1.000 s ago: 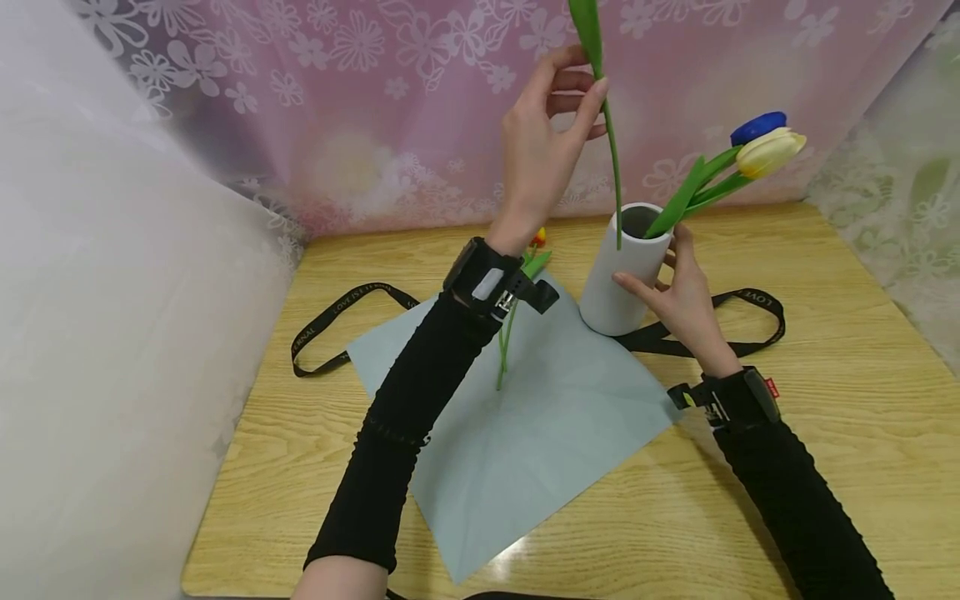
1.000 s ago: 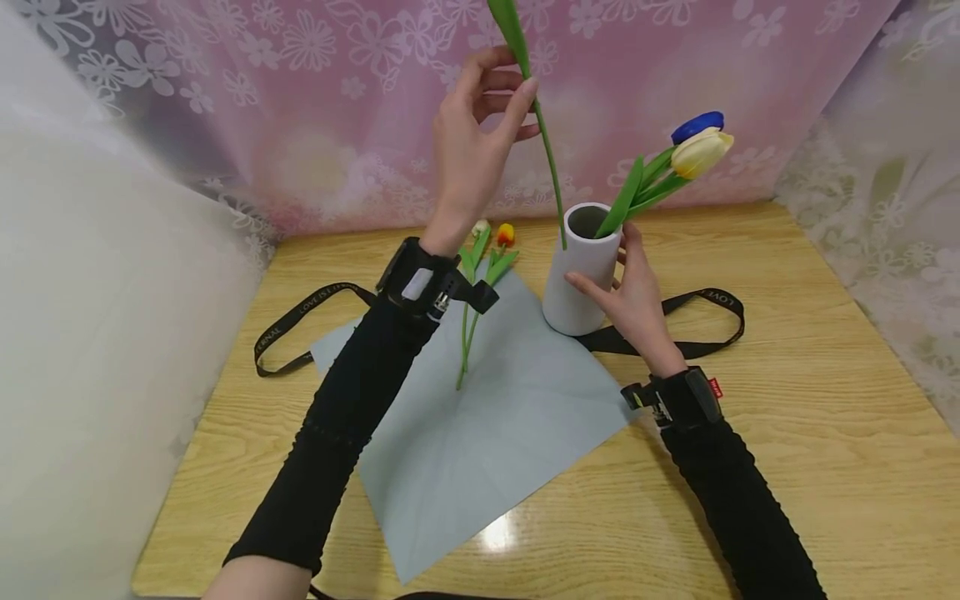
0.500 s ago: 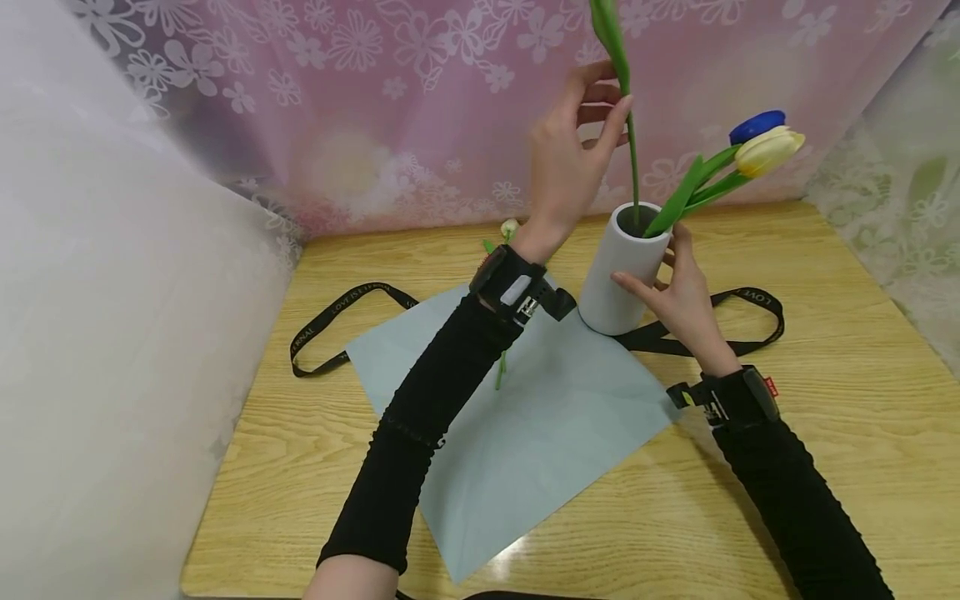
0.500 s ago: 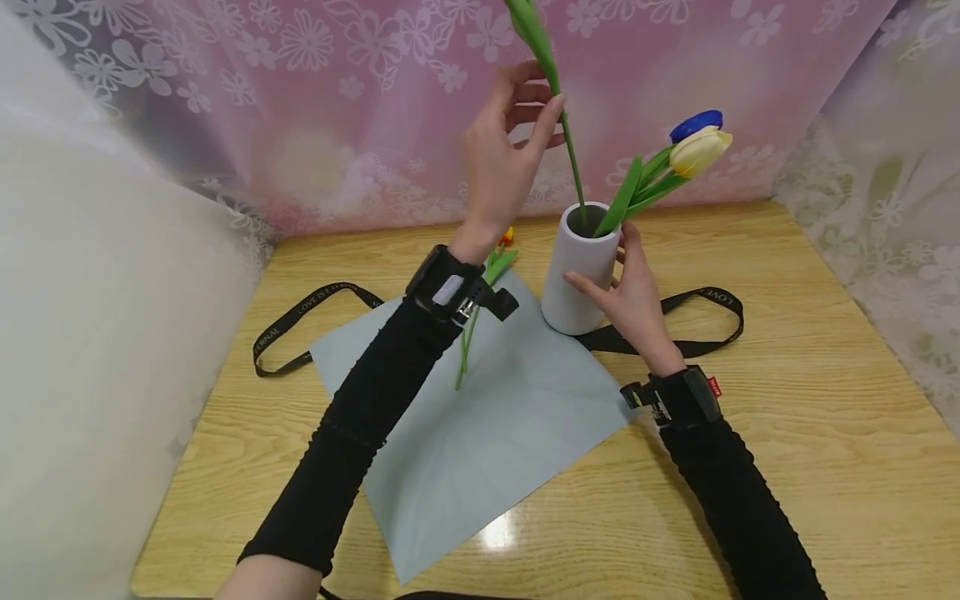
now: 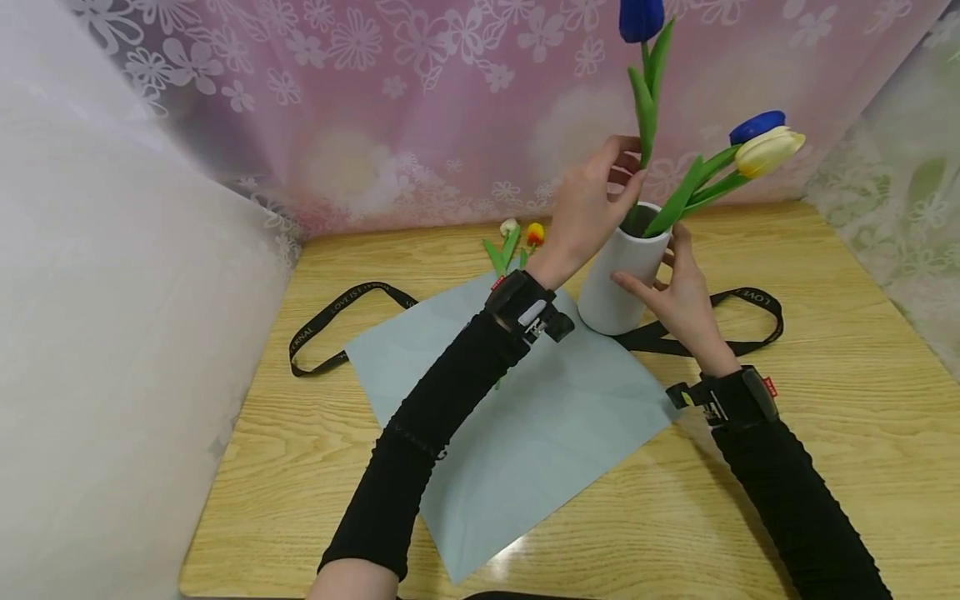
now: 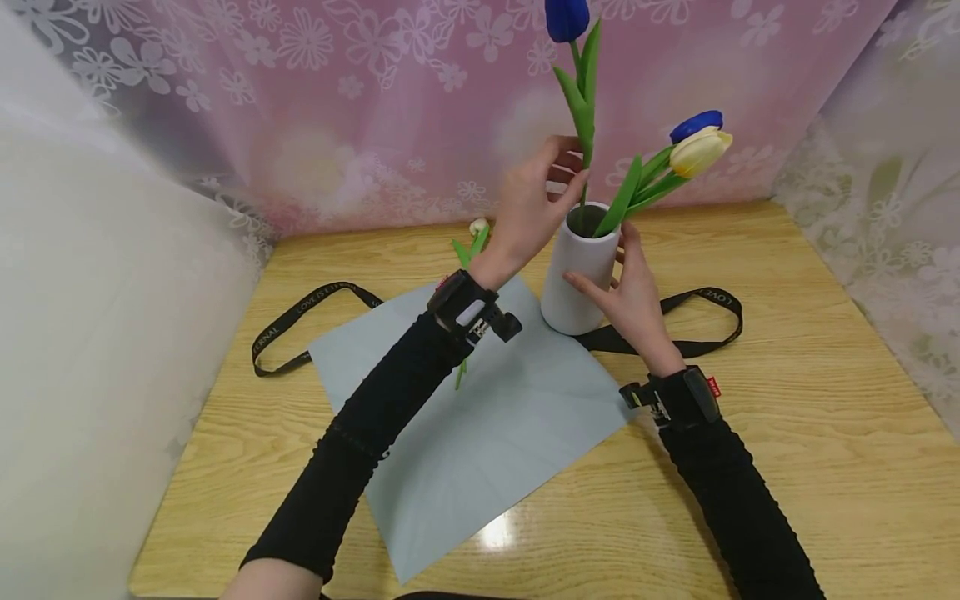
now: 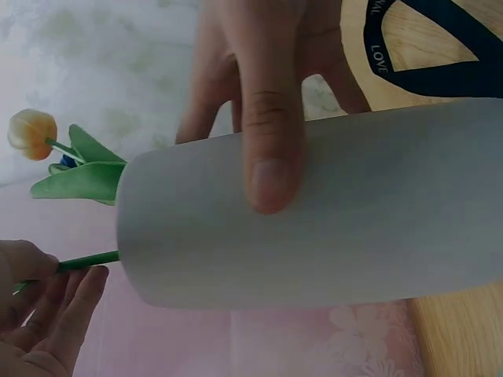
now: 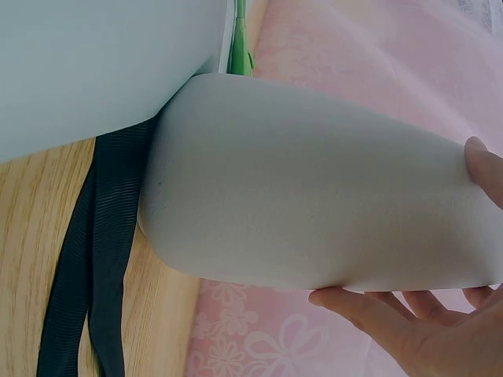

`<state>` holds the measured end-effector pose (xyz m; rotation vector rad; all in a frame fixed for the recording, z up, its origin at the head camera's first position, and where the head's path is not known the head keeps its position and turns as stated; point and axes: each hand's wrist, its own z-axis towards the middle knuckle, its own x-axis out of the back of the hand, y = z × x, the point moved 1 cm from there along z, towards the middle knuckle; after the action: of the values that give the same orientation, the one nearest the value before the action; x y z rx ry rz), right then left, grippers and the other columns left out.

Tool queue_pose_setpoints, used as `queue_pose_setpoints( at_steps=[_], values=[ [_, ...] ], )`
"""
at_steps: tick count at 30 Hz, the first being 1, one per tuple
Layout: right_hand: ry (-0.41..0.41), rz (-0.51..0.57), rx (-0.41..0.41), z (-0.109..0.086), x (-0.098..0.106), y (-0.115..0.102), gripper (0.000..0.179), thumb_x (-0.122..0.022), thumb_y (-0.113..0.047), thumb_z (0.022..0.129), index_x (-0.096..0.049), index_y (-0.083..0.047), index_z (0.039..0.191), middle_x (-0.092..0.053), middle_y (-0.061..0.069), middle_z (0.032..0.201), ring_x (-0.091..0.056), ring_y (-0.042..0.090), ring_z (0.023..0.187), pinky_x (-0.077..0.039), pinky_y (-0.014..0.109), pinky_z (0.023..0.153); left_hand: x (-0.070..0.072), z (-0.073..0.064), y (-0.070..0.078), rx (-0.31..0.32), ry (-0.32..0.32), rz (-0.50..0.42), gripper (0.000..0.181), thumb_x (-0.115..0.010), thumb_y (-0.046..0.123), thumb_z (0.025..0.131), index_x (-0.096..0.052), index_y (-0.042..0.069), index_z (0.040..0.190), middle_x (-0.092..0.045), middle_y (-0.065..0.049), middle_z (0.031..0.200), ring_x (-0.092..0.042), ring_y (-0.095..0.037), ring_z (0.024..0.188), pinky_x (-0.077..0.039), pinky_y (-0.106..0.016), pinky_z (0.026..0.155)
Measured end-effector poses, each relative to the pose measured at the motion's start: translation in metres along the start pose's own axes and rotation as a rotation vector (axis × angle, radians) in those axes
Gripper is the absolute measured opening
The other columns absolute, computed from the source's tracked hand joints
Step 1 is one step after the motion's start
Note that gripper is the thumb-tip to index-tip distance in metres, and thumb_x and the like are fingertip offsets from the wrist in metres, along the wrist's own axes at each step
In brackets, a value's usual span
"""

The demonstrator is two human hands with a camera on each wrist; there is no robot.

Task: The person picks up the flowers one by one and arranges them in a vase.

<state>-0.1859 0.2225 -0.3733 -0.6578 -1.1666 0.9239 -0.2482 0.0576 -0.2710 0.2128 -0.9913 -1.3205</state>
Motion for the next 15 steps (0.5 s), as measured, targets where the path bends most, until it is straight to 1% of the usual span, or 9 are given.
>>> queue_pose_setpoints(
  at_steps=[4, 8, 10, 12, 15],
  values=[
    [-0.002, -0.002, 0.004, 0.0, 0.0, 0.0, 0.096, -0.077, -0.02, 0.092, -0.012, -0.027, 0.162, -0.025, 0.013, 0.163, -0.037, 0.05, 0.141, -0.04, 0.077, 0.096, -0.007, -0.001, -0.002, 0.045, -0.1, 0.067, 0.034, -0.06, 0.01, 0.102, -0.054, -0.002, 0.133, -0.068, -0.013, 0.118, -0.068, -0.016, 0.103, -0.051, -0.011, 0.087],
    [-0.001, -0.003, 0.017, 0.0, 0.001, 0.0, 0.095, -0.076, -0.018, 0.092, -0.012, -0.025, 0.162, -0.024, 0.013, 0.163, -0.037, 0.049, 0.141, -0.041, 0.075, 0.097, -0.012, -0.002, -0.001, 0.061, -0.2, 0.153, 0.035, -0.059, 0.013, 0.103, -0.053, 0.001, 0.136, -0.068, -0.01, 0.119, -0.069, -0.015, 0.102, -0.051, -0.013, 0.087],
    [-0.003, -0.001, 0.019, 0.0, 0.001, 0.0, 0.095, -0.076, -0.018, 0.093, -0.012, -0.026, 0.163, -0.024, 0.013, 0.163, -0.037, 0.049, 0.141, -0.042, 0.075, 0.097, -0.013, -0.003, 0.0, 0.067, -0.234, 0.191, 0.036, -0.059, 0.016, 0.103, -0.053, 0.004, 0.137, -0.069, -0.008, 0.119, -0.069, -0.013, 0.102, -0.05, -0.013, 0.086],
    [-0.007, 0.002, 0.017, 0.0, 0.001, 0.0, 0.095, -0.076, -0.019, 0.093, -0.012, -0.027, 0.163, -0.023, 0.013, 0.164, -0.037, 0.049, 0.141, -0.042, 0.075, 0.097, -0.013, -0.004, 0.001, 0.065, -0.244, 0.231, 0.036, -0.059, 0.018, 0.104, -0.053, 0.005, 0.137, -0.069, -0.006, 0.119, -0.068, -0.012, 0.103, -0.05, -0.013, 0.086],
    [-0.009, 0.002, 0.014, 0.0, 0.001, 0.0, 0.095, -0.076, -0.019, 0.093, -0.011, -0.028, 0.163, -0.023, 0.013, 0.164, -0.037, 0.049, 0.141, -0.042, 0.075, 0.096, -0.013, -0.006, 0.003, 0.04, -0.22, 0.35, 0.033, -0.059, 0.022, 0.104, -0.058, 0.009, 0.133, -0.072, 0.0, 0.114, -0.067, -0.01, 0.103, -0.043, -0.019, 0.1]
  ],
)
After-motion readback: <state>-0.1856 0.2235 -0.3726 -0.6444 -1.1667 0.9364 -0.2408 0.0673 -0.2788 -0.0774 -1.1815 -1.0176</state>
